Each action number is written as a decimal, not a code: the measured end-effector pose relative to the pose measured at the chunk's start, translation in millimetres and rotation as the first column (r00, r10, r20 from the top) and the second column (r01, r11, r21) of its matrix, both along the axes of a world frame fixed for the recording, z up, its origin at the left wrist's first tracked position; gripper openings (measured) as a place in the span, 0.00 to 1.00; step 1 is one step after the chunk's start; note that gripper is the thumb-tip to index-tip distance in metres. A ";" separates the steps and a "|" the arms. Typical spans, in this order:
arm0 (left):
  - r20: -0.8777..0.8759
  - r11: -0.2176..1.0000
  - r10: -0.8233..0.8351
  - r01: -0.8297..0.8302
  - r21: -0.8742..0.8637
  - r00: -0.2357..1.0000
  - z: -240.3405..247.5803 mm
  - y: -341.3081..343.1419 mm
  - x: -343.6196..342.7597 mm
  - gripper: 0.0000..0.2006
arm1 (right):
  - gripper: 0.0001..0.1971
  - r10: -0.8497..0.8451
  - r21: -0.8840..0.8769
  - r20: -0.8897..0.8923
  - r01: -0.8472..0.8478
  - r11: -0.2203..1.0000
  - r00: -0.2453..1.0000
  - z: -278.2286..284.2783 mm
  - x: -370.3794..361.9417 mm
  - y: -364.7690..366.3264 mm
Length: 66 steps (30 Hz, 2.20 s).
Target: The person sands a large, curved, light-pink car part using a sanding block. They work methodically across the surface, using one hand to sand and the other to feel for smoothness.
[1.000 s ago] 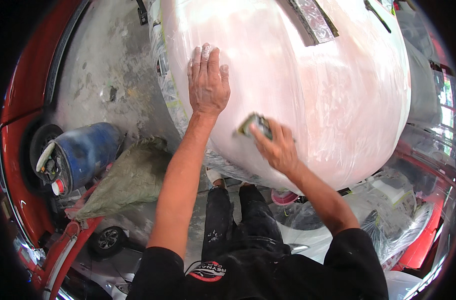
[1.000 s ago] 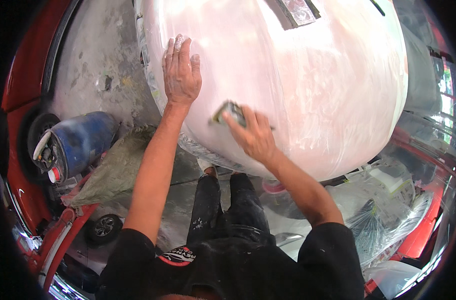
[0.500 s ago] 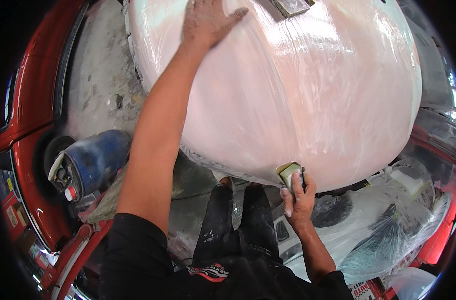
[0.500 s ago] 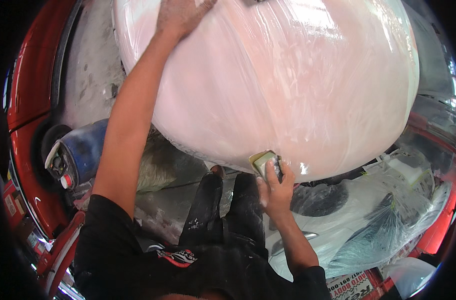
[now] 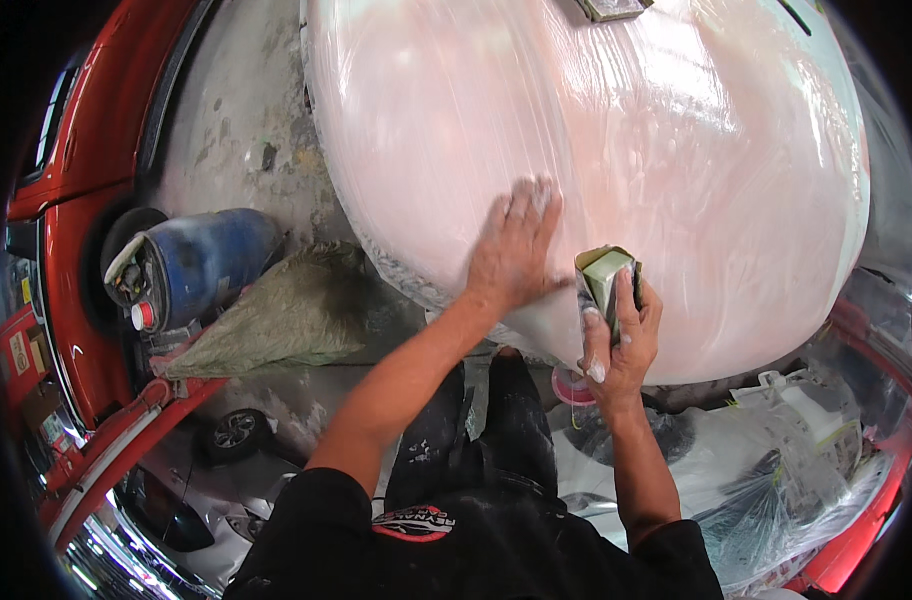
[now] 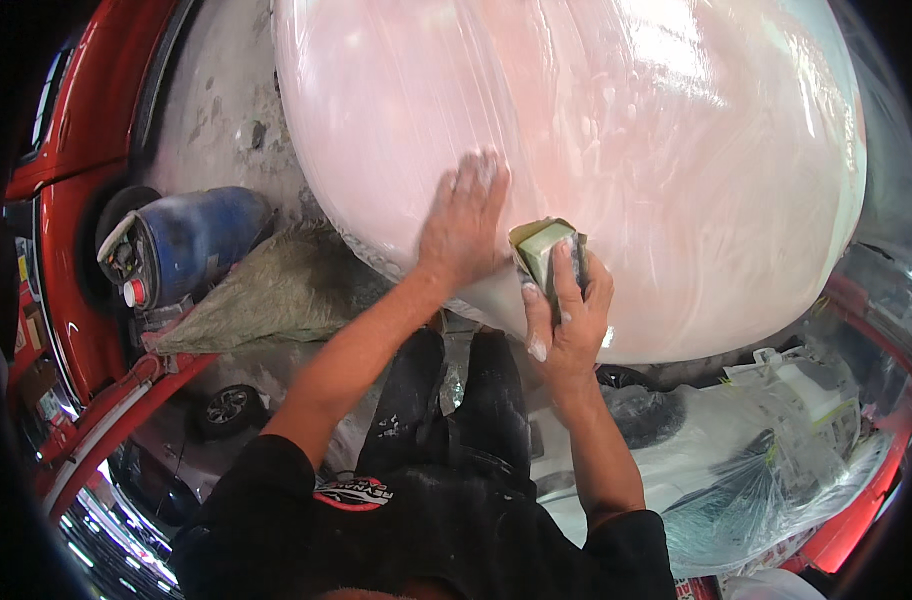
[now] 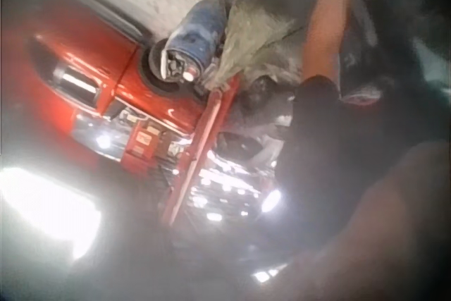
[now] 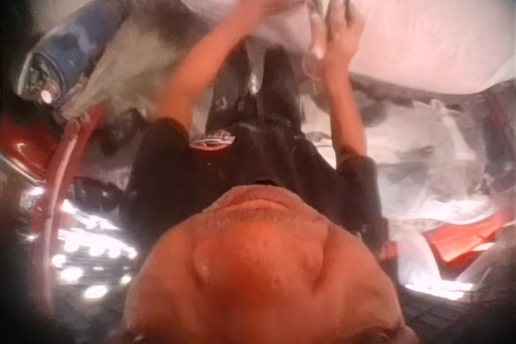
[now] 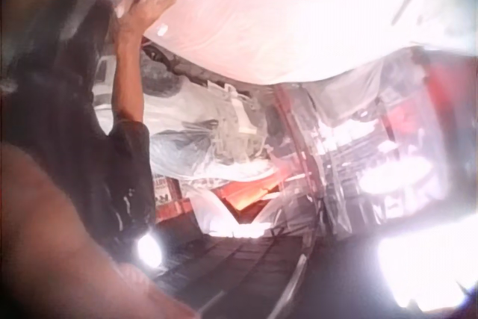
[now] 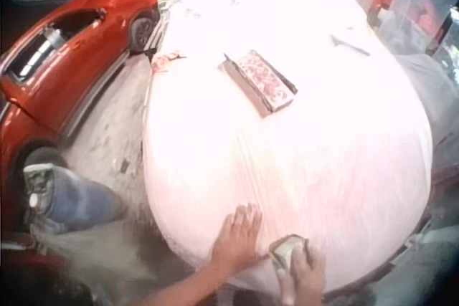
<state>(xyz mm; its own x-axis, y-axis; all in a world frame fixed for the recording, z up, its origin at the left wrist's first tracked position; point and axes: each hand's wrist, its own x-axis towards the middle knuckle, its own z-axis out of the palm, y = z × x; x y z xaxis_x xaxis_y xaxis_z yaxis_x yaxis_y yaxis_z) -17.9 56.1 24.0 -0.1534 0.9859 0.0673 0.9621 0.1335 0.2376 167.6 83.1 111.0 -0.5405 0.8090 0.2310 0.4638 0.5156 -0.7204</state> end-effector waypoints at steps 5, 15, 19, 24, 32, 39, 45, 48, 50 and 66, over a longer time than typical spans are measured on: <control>0.069 0.990 -0.113 0.118 -0.074 0.991 -35.0 -72.0 67.9 0.54 | 0.30 0.014 -0.029 0.020 -0.013 0.999 1.000 -6.6 17.6 -3.8; -0.138 0.988 0.097 -0.078 0.137 0.986 -2.8 47.5 -53.0 0.61 | 0.28 -0.051 -0.068 0.060 0.055 0.996 0.997 -13.8 50.1 -13.8; -0.076 0.967 0.229 -0.218 0.131 0.971 21.0 125.8 -129.7 0.52 | 0.28 -0.055 -0.074 0.062 0.060 0.995 0.997 -8.1 46.5 -18.6; -0.036 0.935 0.303 -0.290 0.203 0.952 15.8 147.5 -135.5 0.51 | 0.29 -0.118 -0.129 0.047 0.124 0.984 0.992 -6.9 53.9 -26.2; 0.066 0.973 0.112 -0.123 0.194 0.991 -14.1 30.1 10.6 0.61 | 0.29 -0.121 -0.076 0.022 0.122 0.990 0.992 0.9 62.6 -9.2; 0.233 0.997 -0.080 0.081 0.005 0.969 -32.7 -70.4 111.7 0.54 | 0.29 -0.055 -0.027 0.037 0.056 0.998 0.998 -9.0 64.0 -0.2; 0.162 0.997 -0.066 0.071 -0.030 0.985 -30.4 -57.0 95.2 0.53 | 0.31 -0.039 0.014 0.121 0.037 0.999 0.992 -20.8 76.5 2.1; 0.075 0.987 0.070 -0.080 0.137 0.995 -14.5 1.5 41.6 0.53 | 0.31 -0.032 0.056 0.215 0.021 0.998 0.976 -27.9 81.9 -0.3; -0.061 0.970 0.148 -0.133 0.204 0.987 -8.2 49.7 -3.4 0.55 | 0.31 -0.046 0.037 0.207 0.039 0.999 0.977 -33.5 87.0 -2.1; -0.048 0.943 0.243 -0.225 0.244 0.969 -4.5 55.5 -34.9 0.56 | 0.30 0.014 0.008 0.097 -0.015 1.000 0.995 -25.3 67.1 -0.5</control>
<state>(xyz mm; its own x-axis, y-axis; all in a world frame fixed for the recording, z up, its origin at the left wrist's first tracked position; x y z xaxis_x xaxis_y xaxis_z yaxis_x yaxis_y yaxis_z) -52.8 111.6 19.4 -0.3632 0.8777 0.3127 0.9269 0.3063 0.2169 234.7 82.7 85.6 -0.5727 0.7989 0.1840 0.5234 0.5291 -0.6679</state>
